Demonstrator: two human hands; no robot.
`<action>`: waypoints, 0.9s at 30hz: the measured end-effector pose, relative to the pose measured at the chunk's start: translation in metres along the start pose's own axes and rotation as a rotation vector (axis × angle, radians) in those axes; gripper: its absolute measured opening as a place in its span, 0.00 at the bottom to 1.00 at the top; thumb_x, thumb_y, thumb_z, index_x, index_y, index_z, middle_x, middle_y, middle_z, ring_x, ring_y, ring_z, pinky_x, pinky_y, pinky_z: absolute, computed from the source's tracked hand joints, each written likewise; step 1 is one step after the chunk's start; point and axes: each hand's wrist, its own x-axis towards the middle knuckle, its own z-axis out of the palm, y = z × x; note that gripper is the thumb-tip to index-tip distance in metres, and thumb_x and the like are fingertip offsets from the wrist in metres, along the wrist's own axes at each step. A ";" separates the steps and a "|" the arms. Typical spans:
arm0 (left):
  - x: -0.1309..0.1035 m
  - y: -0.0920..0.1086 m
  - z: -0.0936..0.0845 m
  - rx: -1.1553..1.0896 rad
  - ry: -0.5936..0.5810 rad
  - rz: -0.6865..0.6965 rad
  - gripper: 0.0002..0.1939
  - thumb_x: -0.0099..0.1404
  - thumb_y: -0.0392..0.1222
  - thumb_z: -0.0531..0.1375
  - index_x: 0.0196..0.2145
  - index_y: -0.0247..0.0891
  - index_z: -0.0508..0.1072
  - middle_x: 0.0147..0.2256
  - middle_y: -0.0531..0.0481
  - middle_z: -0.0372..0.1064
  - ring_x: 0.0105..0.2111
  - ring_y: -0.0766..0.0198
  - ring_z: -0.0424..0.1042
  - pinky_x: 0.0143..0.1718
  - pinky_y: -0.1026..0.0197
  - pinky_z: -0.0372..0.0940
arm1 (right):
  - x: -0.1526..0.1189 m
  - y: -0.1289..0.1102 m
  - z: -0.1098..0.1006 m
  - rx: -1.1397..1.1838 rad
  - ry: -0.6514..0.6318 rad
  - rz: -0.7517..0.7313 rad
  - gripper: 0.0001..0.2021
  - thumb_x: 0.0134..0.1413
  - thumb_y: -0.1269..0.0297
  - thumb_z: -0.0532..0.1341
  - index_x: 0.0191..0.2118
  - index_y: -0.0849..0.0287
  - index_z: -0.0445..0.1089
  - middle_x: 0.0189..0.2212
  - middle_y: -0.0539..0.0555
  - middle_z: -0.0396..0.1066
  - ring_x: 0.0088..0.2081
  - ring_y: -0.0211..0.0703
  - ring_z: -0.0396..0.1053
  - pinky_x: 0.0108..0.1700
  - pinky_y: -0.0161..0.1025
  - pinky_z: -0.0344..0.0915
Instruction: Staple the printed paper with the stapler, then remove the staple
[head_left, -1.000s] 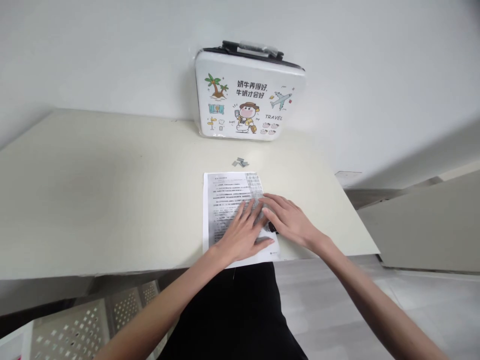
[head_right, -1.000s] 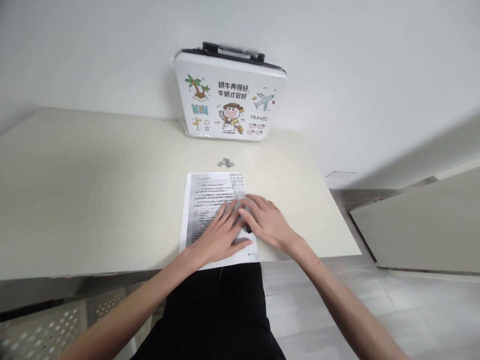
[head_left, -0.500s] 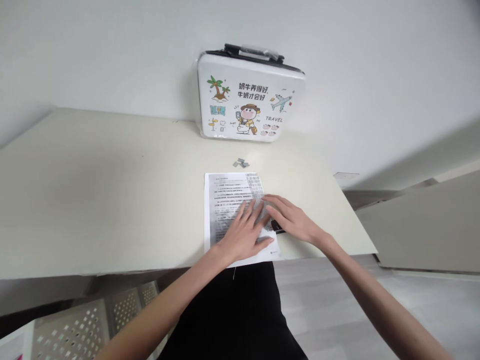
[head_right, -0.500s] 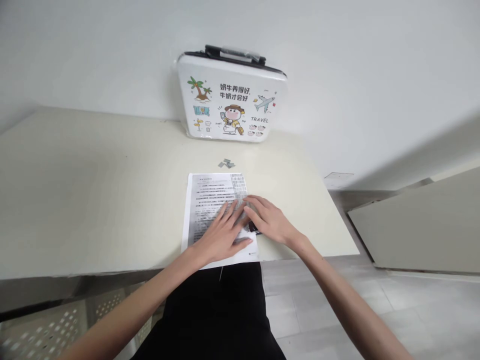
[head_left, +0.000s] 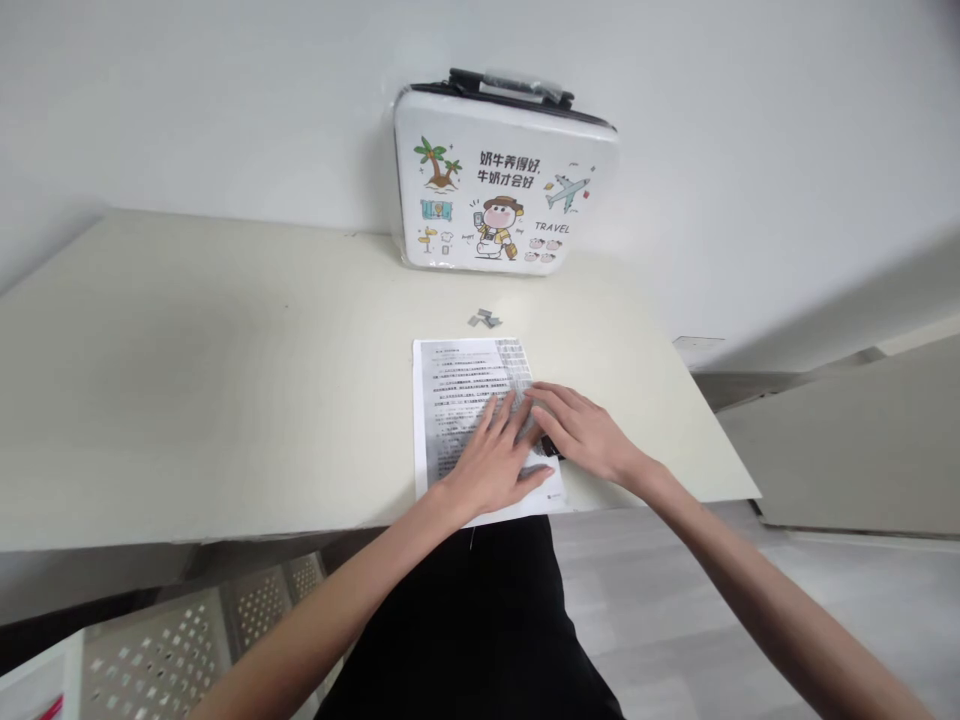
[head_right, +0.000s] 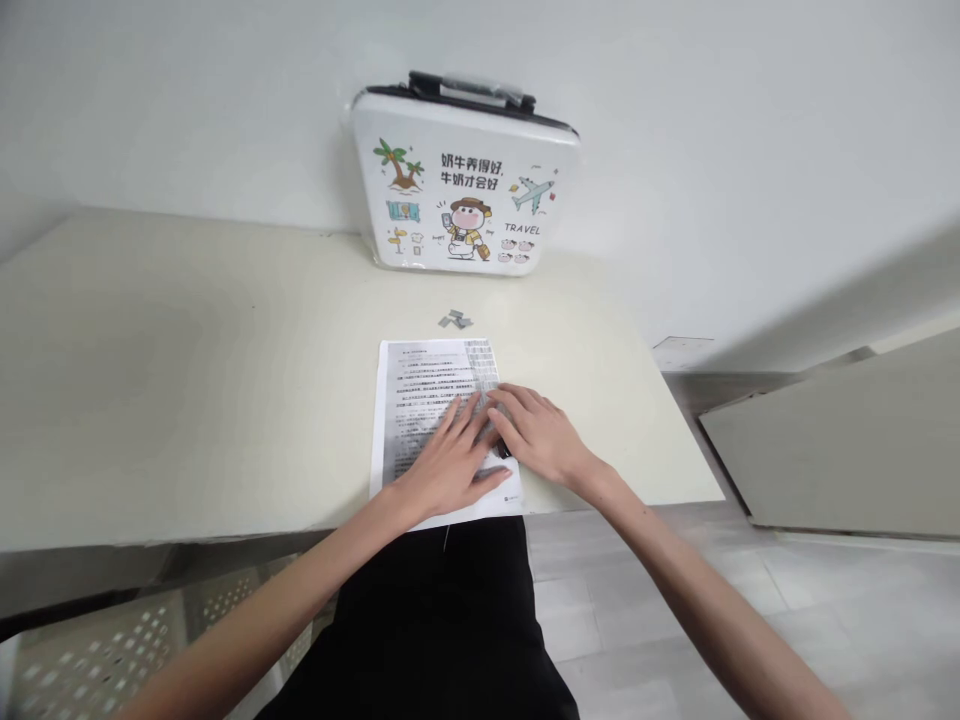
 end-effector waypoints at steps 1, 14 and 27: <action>0.000 0.000 0.000 -0.002 -0.002 -0.002 0.40 0.79 0.64 0.45 0.75 0.33 0.51 0.76 0.37 0.42 0.77 0.45 0.27 0.76 0.38 0.30 | 0.001 0.000 0.001 -0.024 -0.001 -0.005 0.27 0.76 0.48 0.42 0.67 0.51 0.65 0.69 0.56 0.64 0.70 0.53 0.61 0.71 0.57 0.59; -0.001 -0.002 0.001 -0.009 -0.024 0.001 0.41 0.78 0.64 0.47 0.77 0.36 0.45 0.78 0.39 0.33 0.77 0.45 0.26 0.76 0.37 0.30 | -0.002 0.003 -0.011 0.210 -0.049 0.091 0.25 0.74 0.45 0.46 0.66 0.46 0.66 0.69 0.52 0.65 0.71 0.52 0.59 0.73 0.57 0.56; -0.001 0.000 -0.002 -0.007 -0.029 -0.011 0.41 0.78 0.64 0.46 0.76 0.32 0.49 0.76 0.36 0.41 0.77 0.45 0.27 0.76 0.38 0.28 | 0.001 -0.001 -0.001 -0.012 -0.028 0.051 0.26 0.76 0.46 0.43 0.67 0.47 0.65 0.70 0.55 0.63 0.71 0.54 0.60 0.71 0.59 0.60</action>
